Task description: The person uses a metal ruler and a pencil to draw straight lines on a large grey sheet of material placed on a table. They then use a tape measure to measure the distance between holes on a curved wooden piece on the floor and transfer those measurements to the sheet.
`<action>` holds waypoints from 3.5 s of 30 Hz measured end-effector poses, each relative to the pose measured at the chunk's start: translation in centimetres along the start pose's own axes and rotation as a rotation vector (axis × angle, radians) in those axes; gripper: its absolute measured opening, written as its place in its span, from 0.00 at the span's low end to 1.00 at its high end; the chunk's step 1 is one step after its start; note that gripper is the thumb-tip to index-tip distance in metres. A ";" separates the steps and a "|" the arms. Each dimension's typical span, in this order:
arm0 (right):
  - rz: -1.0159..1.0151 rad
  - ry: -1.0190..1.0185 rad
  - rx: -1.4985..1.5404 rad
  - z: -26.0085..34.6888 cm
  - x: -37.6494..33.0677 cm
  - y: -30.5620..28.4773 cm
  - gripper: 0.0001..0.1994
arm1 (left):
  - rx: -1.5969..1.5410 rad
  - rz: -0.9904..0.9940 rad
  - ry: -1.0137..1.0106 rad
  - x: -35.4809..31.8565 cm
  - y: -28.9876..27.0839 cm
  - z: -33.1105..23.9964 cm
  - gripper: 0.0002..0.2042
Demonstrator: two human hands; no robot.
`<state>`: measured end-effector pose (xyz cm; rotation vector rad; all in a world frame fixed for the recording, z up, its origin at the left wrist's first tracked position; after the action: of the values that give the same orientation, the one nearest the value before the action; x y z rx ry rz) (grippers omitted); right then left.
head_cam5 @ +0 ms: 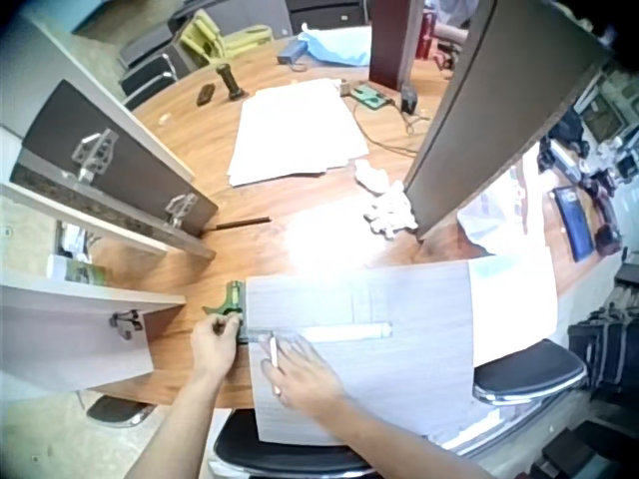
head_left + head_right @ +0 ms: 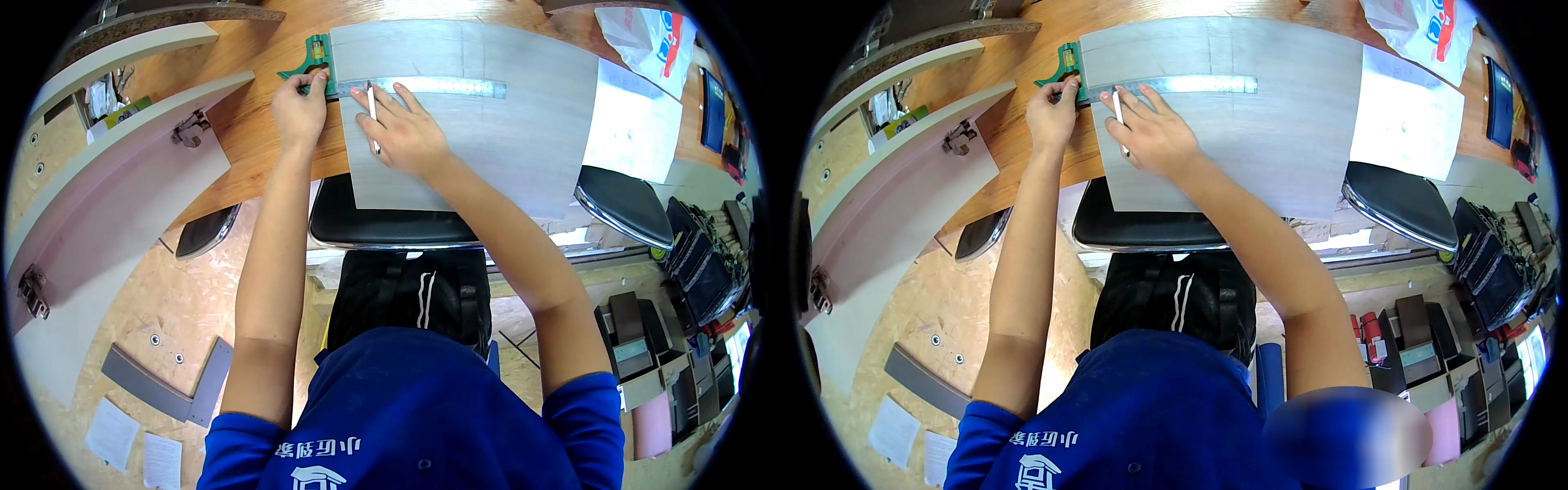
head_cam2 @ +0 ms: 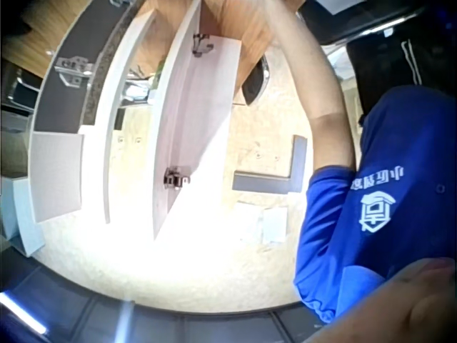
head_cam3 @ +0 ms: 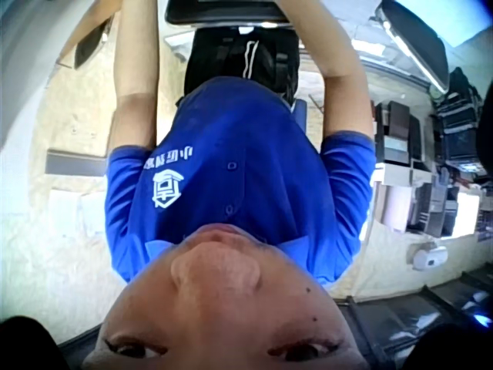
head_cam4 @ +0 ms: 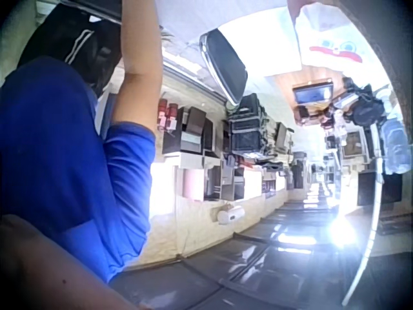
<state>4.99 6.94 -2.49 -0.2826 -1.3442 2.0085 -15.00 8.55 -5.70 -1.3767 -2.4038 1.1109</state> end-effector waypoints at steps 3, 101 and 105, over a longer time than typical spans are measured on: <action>-0.003 0.004 -0.002 0.0 -0.1 0.1 0.16 | -0.028 -0.001 0.004 0.0 0.1 0.1 0.15; 0.244 0.411 0.867 -7.3 9.2 0.9 0.12 | 0.347 0.355 0.624 -12.5 7.5 -6.1 0.34; 0.289 0.362 0.807 -7.3 9.2 1.4 0.12 | 0.298 0.332 0.643 -12.6 7.5 -6.1 0.32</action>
<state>1.48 17.96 -5.15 -0.4435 -0.2244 2.4080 0.06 4.00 -3.62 -1.7257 -1.5405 0.8582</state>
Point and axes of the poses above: each hand's wrist, its own x-axis towards the middle knuckle, its own y-axis out of the palm, z = x × y, the point moved 7 cm from there along x, towards the middle knuckle, and after that the axes turned 8 degrees about -x, right-handed, at the moved point
